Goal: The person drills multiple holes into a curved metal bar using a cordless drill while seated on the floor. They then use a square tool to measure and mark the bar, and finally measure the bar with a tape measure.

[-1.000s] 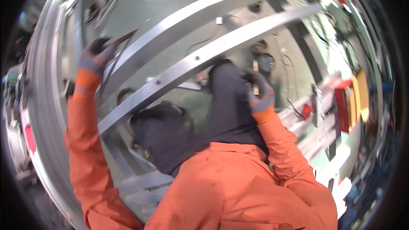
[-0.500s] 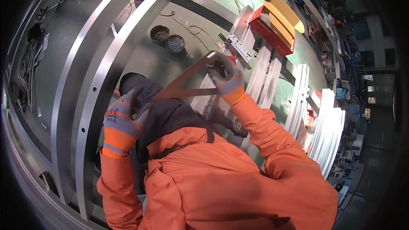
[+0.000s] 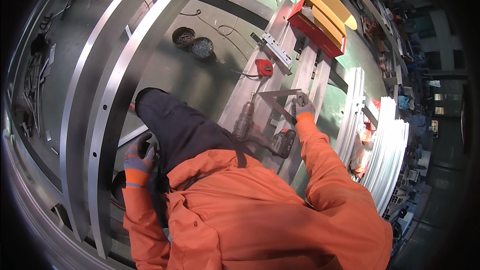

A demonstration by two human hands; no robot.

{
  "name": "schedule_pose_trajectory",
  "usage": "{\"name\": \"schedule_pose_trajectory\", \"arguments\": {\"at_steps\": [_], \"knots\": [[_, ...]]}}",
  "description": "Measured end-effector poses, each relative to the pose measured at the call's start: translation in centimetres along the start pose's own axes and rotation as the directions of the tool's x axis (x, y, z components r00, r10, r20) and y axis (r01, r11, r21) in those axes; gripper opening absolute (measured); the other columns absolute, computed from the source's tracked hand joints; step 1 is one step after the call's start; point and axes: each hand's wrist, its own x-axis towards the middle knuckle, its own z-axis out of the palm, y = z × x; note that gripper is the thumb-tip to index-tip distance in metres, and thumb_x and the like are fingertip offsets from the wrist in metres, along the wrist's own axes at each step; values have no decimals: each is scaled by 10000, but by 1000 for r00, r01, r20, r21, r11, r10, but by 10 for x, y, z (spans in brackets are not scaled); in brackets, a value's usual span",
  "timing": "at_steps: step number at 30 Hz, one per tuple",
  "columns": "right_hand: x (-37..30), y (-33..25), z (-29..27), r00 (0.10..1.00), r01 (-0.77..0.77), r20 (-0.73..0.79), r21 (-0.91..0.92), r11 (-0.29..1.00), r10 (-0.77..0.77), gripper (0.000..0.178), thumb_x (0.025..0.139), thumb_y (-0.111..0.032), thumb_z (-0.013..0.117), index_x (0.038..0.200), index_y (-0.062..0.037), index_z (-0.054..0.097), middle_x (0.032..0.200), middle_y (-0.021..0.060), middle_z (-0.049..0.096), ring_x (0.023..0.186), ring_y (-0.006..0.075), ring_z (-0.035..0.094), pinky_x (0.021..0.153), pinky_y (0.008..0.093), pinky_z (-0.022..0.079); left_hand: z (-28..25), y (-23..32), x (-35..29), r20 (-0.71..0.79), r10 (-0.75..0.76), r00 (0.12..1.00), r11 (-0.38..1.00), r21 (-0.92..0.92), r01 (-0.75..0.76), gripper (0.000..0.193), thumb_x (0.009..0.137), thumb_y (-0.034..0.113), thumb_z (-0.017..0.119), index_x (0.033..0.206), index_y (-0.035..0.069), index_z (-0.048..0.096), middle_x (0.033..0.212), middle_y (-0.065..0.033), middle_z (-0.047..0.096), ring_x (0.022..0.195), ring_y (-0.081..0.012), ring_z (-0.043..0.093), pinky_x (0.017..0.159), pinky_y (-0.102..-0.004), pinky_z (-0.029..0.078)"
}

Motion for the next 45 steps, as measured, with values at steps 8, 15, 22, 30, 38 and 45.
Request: {"name": "schedule_pose_trajectory", "arguments": {"at_steps": [8, 15, 22, 30, 38, 45], "knots": [[18, -37, -40, 969, 207, -170, 151, 967, -181, 542, 910, -341, 738, 1426, -209, 638, 1297, 115, 697, 1173, 317, 692, 1029, 432, 537, -27, -84, -30, -166, -40, 985, 970, 231, 78, 378, 926, 42, 704, 1301, -1, 691, 1126, -141, 757, 1029, -221, 713, 929, -346, 554], [75, -119, -59, 904, 425, -92, 123, 897, -417, 295, 877, -227, 712, 1164, -243, 779, 1294, 125, 677, 1195, 345, 661, 1073, 423, 511, -40, -145, -71, -225, -204, 953, 974, 52, 221, 332, 976, -19, 658, 1307, -43, 673, 1230, -113, 730, 1118, -186, 678, 1000, -318, 527], [124, -188, -39, 735, 677, 59, -9, 736, -676, 284, 842, -213, 708, 1097, -259, 821, 1228, 114, 716, 1084, 334, 721, 1004, 375, 556, -59, -174, -100, -282, -262, 923, 963, -13, 270, 322, 1006, 32, 658, 1324, -16, 675, 1230, -92, 724, 1112, -160, 669, 973, -300, 524], [123, -190, -24, 795, 546, 177, 207, 812, -580, 271, 815, -208, 722, 1061, -265, 821, 1150, 65, 775, 1061, 299, 741, 976, 371, 565, -53, -177, -97, -278, -247, 928, 964, 29, 265, 311, 1009, 52, 667, 1317, 6, 686, 1185, -57, 729, 1061, -125, 652, 916, -280, 518], [130, -170, -18, 746, 607, 127, 275, 746, -654, 259, 817, -193, 708, 1046, -242, 817, 1241, 44, 759, 1109, 306, 725, 995, 365, 557, -43, -136, -68, -243, -221, 944, 965, 85, 248, 321, 987, -22, 636, 1305, -23, 678, 1220, -97, 721, 1103, -163, 669, 977, -304, 523], [152, -151, 13, 765, 515, 60, 540, 665, -641, 359, 856, -175, 845, 1182, -53, 758, 1169, 95, 770, 1047, 170, 738, 933, 313, 577, -62, -121, -78, -366, -104, 925, 967, 181, 180, 299, 945, 91, 721, 1240, 40, 729, 1077, -88, 768, 993, -166, 716, 878, -315, 548]]}}
